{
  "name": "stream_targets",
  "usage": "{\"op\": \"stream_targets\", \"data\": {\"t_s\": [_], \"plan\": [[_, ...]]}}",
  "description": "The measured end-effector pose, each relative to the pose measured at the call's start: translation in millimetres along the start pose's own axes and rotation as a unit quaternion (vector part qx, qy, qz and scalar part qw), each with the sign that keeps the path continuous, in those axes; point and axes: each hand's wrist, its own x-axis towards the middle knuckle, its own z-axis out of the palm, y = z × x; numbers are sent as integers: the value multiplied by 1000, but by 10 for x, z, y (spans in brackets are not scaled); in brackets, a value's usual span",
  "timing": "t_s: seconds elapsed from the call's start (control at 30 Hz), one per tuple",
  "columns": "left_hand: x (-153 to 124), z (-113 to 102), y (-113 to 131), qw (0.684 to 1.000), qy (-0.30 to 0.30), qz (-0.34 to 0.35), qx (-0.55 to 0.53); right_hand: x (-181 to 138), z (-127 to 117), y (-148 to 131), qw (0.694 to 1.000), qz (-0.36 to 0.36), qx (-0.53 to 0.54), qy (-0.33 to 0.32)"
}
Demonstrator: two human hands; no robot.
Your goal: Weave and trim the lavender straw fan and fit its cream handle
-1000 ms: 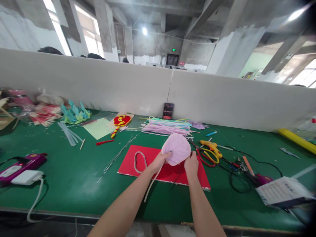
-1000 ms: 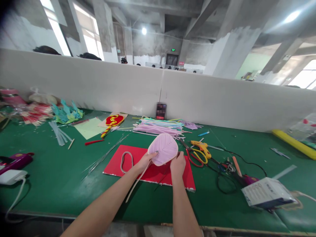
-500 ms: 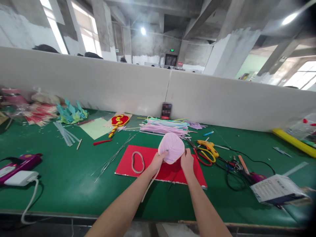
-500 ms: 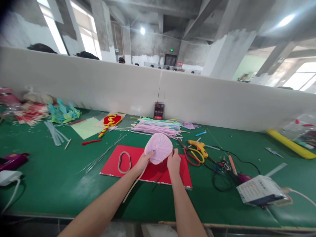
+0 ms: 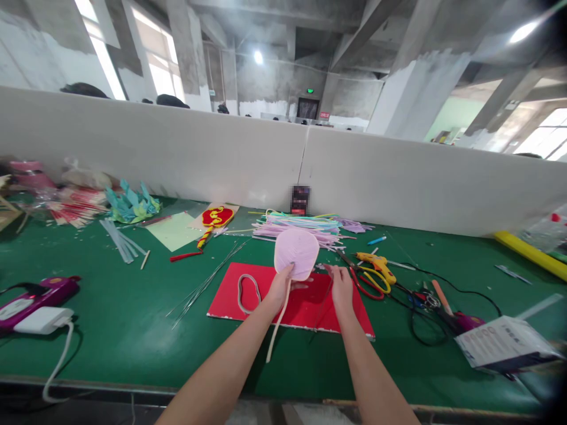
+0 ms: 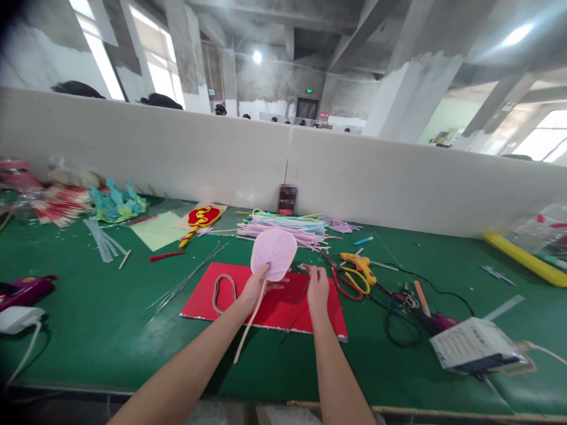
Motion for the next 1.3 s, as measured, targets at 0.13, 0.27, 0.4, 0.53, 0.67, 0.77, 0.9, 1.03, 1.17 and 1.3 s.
{"op": "stream_targets", "data": {"t_s": [0.13,0.27,0.4,0.53,0.67,0.77,0.9,1.03,1.17,1.3], "plan": [[-19,28,67,999,9,34,-14,-49,-31,-73,990,26,130,-39],[15,38,-22,999,10,39,-18,-174,47,-145,971,57,195,-126],[17,29,-141,1000,-21,15,-1,-255,140,-151,955,82,226,-174],[-13,49,-149,999,-37,9,18,-251,163,-128,947,101,238,-194],[-13,46,-52,999,-30,-4,25,-225,152,-121,945,102,246,-191],[-19,7,37,1000,-11,-14,25,-223,145,-127,945,105,250,-185],[-48,-21,132,999,38,-14,20,-202,91,-151,946,105,258,-168],[-54,-7,208,996,81,9,-22,-129,-12,-167,948,104,264,-147],[-45,-18,267,992,100,29,-72,-112,-29,-149,955,99,244,-141],[-57,-49,312,987,105,38,-117,-133,5,-151,958,68,240,-140]]}}
